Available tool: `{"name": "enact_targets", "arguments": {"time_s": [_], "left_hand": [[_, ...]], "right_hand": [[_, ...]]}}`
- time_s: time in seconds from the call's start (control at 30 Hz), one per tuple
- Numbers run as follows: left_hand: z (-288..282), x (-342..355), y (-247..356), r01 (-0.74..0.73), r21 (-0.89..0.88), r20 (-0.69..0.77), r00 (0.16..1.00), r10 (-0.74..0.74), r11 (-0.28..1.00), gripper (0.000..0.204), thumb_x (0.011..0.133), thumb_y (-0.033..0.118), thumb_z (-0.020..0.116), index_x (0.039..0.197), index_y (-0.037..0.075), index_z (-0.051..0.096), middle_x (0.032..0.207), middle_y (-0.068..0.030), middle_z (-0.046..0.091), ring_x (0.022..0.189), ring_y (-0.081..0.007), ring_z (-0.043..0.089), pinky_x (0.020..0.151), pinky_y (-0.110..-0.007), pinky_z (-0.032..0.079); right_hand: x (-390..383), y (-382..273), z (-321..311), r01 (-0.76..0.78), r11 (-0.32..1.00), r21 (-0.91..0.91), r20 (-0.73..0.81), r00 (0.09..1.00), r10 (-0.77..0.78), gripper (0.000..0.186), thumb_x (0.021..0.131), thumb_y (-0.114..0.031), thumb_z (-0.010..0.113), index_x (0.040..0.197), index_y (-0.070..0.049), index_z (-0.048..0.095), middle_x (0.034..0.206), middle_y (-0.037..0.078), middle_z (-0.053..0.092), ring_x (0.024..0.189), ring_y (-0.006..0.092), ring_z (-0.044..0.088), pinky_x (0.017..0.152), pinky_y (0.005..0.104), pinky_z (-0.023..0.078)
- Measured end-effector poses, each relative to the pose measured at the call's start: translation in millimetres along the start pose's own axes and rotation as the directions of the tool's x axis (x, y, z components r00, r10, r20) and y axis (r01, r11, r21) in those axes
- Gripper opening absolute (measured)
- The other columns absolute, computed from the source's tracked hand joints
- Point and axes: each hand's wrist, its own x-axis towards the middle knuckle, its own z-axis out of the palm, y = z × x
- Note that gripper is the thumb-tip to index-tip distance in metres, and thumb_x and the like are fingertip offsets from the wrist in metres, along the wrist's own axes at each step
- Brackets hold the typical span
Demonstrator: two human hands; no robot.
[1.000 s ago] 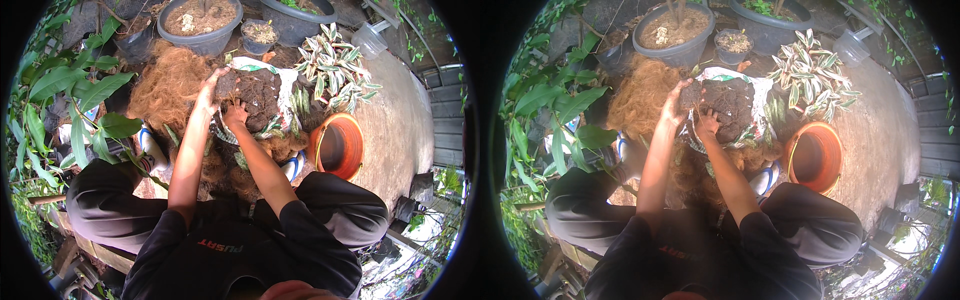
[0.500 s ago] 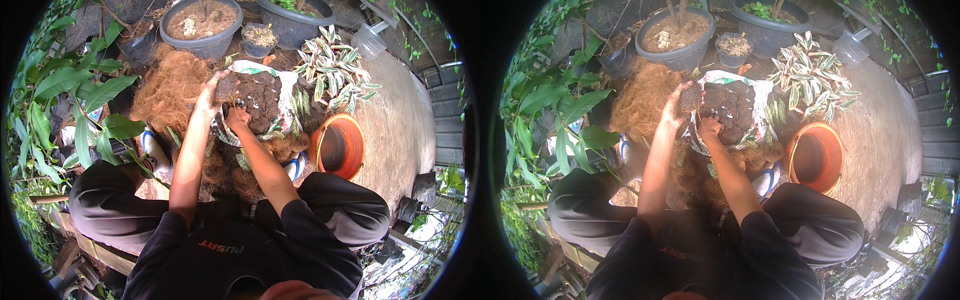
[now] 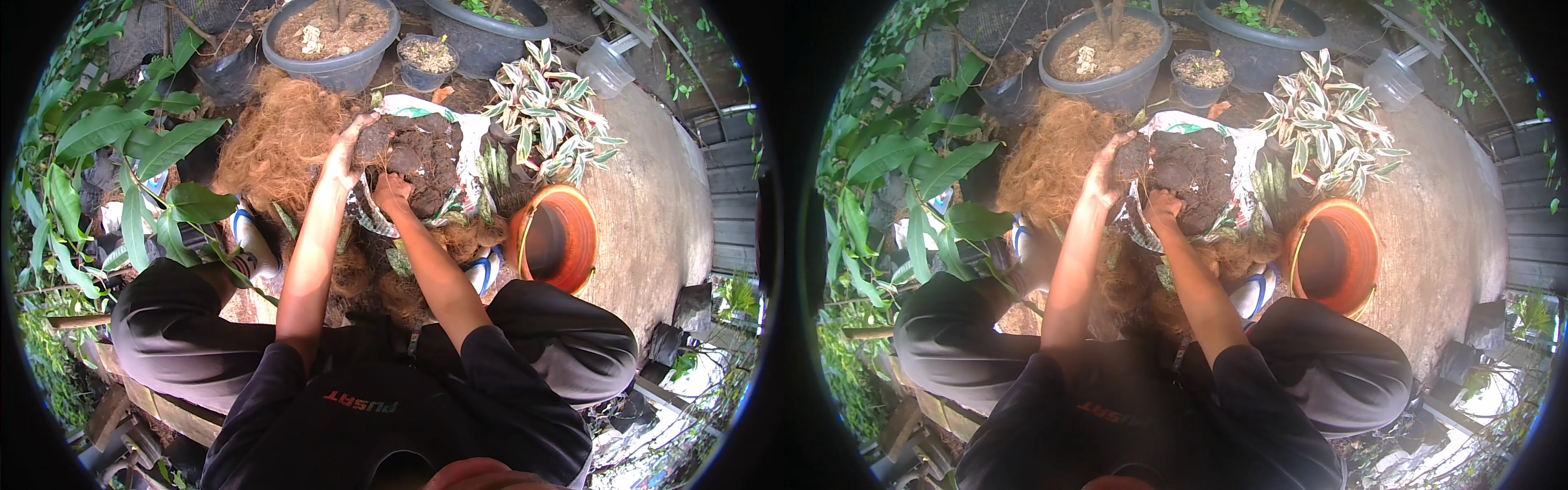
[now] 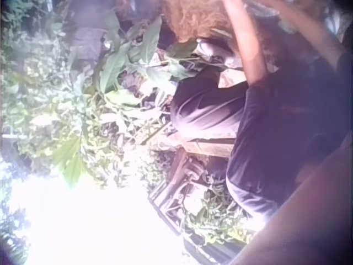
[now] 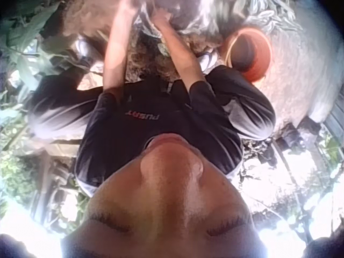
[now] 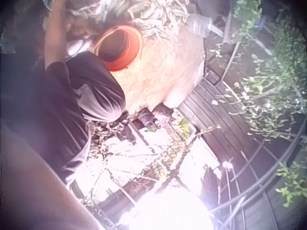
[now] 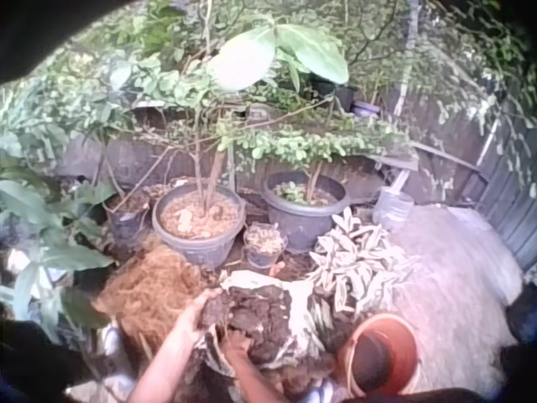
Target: The person sits cross-legged and mixes dark soil with shredded coconut fiber by hand. They repeatedly scoop, crumble, and combine the materials into a loose pile, occasionally picking up and breaking apart clumps to ensure even mixing.
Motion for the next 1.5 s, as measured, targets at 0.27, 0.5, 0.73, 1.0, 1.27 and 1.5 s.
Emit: {"name": "enact_targets", "arguments": {"time_s": [0.27,0.5,0.73,1.0,1.27,1.5], "left_hand": [[-6,4,-2,0.022,-0.018,-0.006,1.0,-0.022,1.0,0.033,0.086,0.028,0.065,0.108,0.005,0.057,0.107,-0.0125,0.061,0.095,-0.0267,0.064,0.078,-0.04,0.054],[-5,3,-10,-0.006,-0.024,0.012,1.0,0.007,1.0,0.033,0.089,0.031,0.062,0.111,0.007,0.058,0.112,-0.0107,0.061,0.098,-0.0274,0.063,0.081,-0.043,0.053],[2,-3,-9,-0.009,-0.032,0.046,0.999,0.01,0.999,0.034,0.088,0.028,0.064,0.112,0.005,0.06,0.111,-0.0084,0.062,0.095,-0.0255,0.064,0.078,-0.041,0.055],[2,-1,0,0.038,0.01,0.004,0.999,-0.038,0.999,0.03,0.09,0.028,0.06,0.113,0.008,0.057,0.114,-0.01,0.06,0.098,-0.0262,0.063,0.082,-0.042,0.053],[-7,-6,1,-0.011,-0.06,0.007,1.0,0.011,0.998,0.032,0.091,0.03,0.059,0.115,0.01,0.057,0.115,-0.0098,0.061,0.099,-0.0265,0.062,0.086,-0.046,0.052],[-8,-3,-2,-0.012,-0.023,-0.012,1.0,0.011,1.0,0.034,0.093,0.034,0.057,0.116,0.01,0.056,0.117,-0.0102,0.059,0.102,-0.0281,0.061,0.086,-0.047,0.052]], "right_hand": [[-3,15,1,0.024,0.974,0.226,0.052,0.998,-0.037,0.036,0.078,-0.02,0.065,0.113,-0.01,0.065,0.121,0.015,0.06,0.119,0.0285,0.055,0.093,0.0526,0.042],[-15,-4,22,-0.067,0.995,0.077,-0.117,0.99,0.076,0.032,0.083,-0.021,0.065,0.112,-0.009,0.065,0.119,0.009,0.062,0.127,0.0257,0.044,0.102,0.0529,0.036],[-19,4,3,0.021,0.996,0.084,-0.02,1.0,-0.019,0.026,0.084,-0.02,0.065,0.107,-0.008,0.069,0.117,0.013,0.064,0.121,0.028,0.051,0.099,0.0519,0.038],[-20,10,1,0.099,0.994,0.05,-0.01,0.995,-0.099,0.032,0.082,-0.032,0.066,0.1,-0.005,0.07,0.108,0.014,0.067,0.105,0.029,0.061,0.09,0.0473,0.045],[-22,23,-9,0.08,0.972,0.223,-0.038,0.997,-0.073,0.043,0.073,-0.029,0.071,0.109,-0.006,0.066,0.117,0.018,0.061,0.115,0.0327,0.054,0.095,0.046,0.044],[-20,44,-46,0.063,0.887,0.457,-0.142,0.99,0.004,0.046,0.066,-0.017,0.075,0.109,-0.005,0.063,0.115,0.022,0.06,0.109,0.038,0.058,0.092,0.0429,0.048]]}}
